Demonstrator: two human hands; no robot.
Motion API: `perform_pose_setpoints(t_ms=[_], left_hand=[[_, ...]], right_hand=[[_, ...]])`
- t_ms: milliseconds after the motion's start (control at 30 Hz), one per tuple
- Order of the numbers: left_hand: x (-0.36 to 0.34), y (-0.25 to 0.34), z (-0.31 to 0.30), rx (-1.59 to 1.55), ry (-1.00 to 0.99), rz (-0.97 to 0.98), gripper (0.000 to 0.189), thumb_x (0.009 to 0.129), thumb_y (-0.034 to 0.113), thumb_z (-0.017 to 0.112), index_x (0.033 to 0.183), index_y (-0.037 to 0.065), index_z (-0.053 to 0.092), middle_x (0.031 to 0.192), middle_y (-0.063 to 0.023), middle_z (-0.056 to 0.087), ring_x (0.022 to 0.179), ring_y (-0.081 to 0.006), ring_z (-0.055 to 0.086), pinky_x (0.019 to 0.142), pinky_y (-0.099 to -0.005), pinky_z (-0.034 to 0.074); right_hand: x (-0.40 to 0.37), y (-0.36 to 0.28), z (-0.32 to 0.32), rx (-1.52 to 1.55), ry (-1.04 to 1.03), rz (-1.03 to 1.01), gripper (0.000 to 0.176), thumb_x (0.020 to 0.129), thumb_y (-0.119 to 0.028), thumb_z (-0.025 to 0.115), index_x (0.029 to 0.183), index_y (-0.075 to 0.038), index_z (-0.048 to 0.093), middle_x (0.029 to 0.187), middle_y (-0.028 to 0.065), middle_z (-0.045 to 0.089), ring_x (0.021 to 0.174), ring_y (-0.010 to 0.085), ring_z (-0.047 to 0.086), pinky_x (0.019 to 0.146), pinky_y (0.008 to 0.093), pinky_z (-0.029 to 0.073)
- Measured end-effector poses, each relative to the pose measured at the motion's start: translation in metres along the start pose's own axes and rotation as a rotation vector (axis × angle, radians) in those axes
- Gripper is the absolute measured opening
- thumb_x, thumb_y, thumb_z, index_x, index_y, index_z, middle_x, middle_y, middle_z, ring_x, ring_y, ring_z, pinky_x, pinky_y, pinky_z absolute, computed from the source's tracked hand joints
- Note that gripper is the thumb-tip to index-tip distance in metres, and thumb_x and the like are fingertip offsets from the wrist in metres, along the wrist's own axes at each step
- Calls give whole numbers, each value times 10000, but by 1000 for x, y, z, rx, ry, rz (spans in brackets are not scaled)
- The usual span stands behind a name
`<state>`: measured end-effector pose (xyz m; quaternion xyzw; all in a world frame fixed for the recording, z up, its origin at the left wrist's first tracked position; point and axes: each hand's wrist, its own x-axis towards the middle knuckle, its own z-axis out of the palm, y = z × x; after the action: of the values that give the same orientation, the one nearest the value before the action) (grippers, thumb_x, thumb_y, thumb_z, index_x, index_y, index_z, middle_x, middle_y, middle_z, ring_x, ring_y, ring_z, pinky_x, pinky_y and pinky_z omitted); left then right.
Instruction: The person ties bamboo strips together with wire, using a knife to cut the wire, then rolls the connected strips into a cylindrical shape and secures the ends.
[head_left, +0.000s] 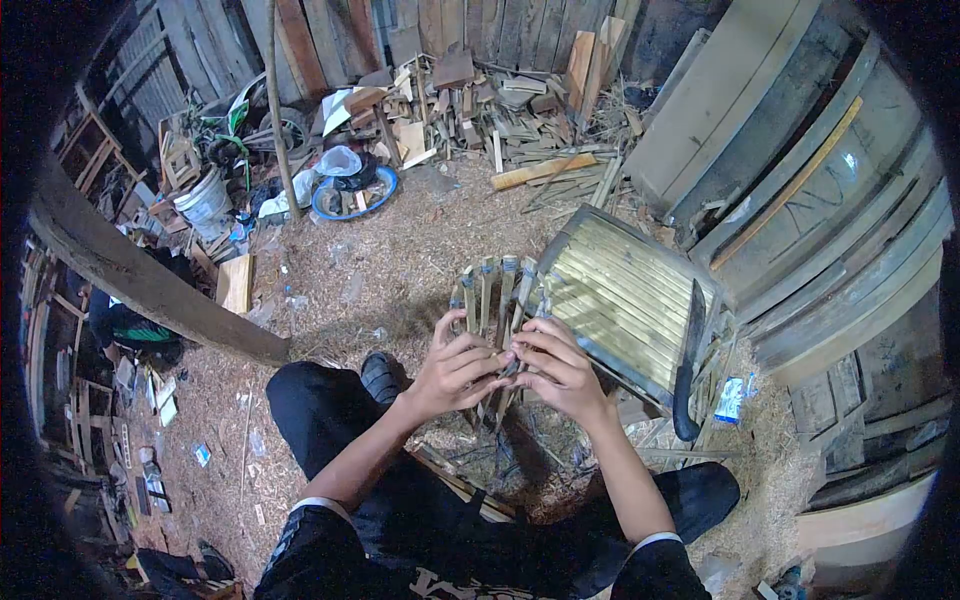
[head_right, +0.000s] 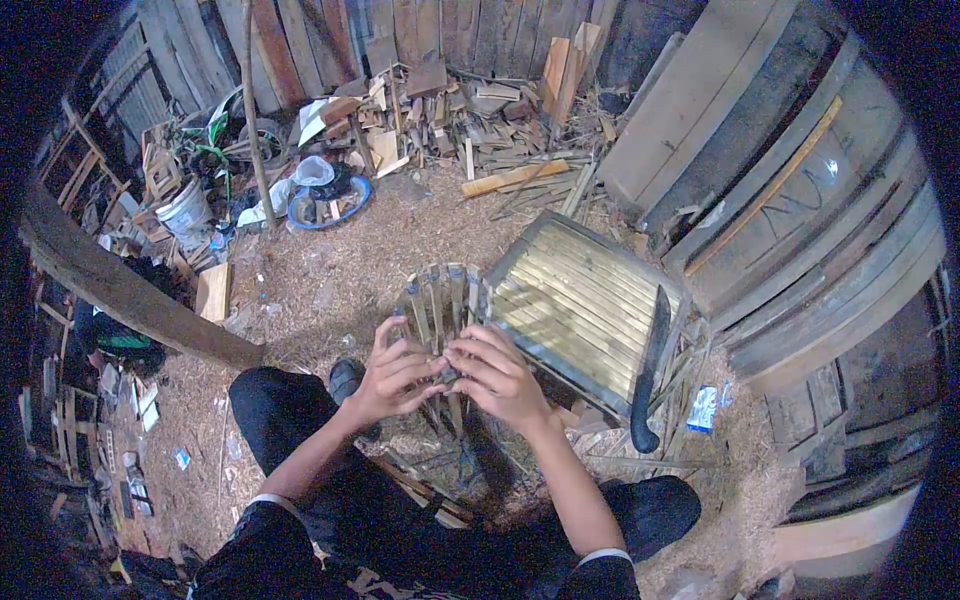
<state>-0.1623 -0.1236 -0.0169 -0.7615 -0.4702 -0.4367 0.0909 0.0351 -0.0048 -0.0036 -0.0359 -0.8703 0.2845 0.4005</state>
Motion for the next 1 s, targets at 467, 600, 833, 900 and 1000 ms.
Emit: perform_pose_setpoints(t_ms=[467,600,833,900,1000], left_hand=[[7,6,-10,33,7,-42,480,730,185,879,1172,120,703,1074,-26,732,903,-200,667,1078,-540,383],[3,-1,-9,54,-1,-18,462,779,215,843,1210,119,708,1128,-7,711,890,-176,646,1081,-527,389],[1,-3,-11,56,-15,-1,523,758,207,832,1257,168,677,1211,-10,681,907,-186,642,1083,-538,385],[1,-3,-11,68,-25,9,547,749,206,827,1272,188,668,1237,-9,669,910,-188,641,1083,-543,383],[1,-1,-11,95,-43,29,568,738,203,820,1284,211,663,1266,-11,655,901,-189,636,1083,-547,377]], right_hand=[[5,-2,3,-106,3,-22,499,648,-127,854,1127,-61,731,1154,80,660,1180,295,612,1045,471,485],[7,-1,5,-146,8,-48,523,637,-130,856,1139,-57,728,1126,81,661,1166,299,610,1032,469,495],[8,-2,7,-137,-1,-67,538,623,-133,856,1140,-52,728,1128,84,658,1176,304,603,1032,482,495],[7,-3,7,-125,-3,-59,543,618,-132,857,1139,-50,728,1131,86,657,1183,308,601,1033,483,496],[5,-2,7,-101,-8,-45,553,613,-127,859,1145,-49,727,1133,90,656,1197,317,596,1037,486,495]])
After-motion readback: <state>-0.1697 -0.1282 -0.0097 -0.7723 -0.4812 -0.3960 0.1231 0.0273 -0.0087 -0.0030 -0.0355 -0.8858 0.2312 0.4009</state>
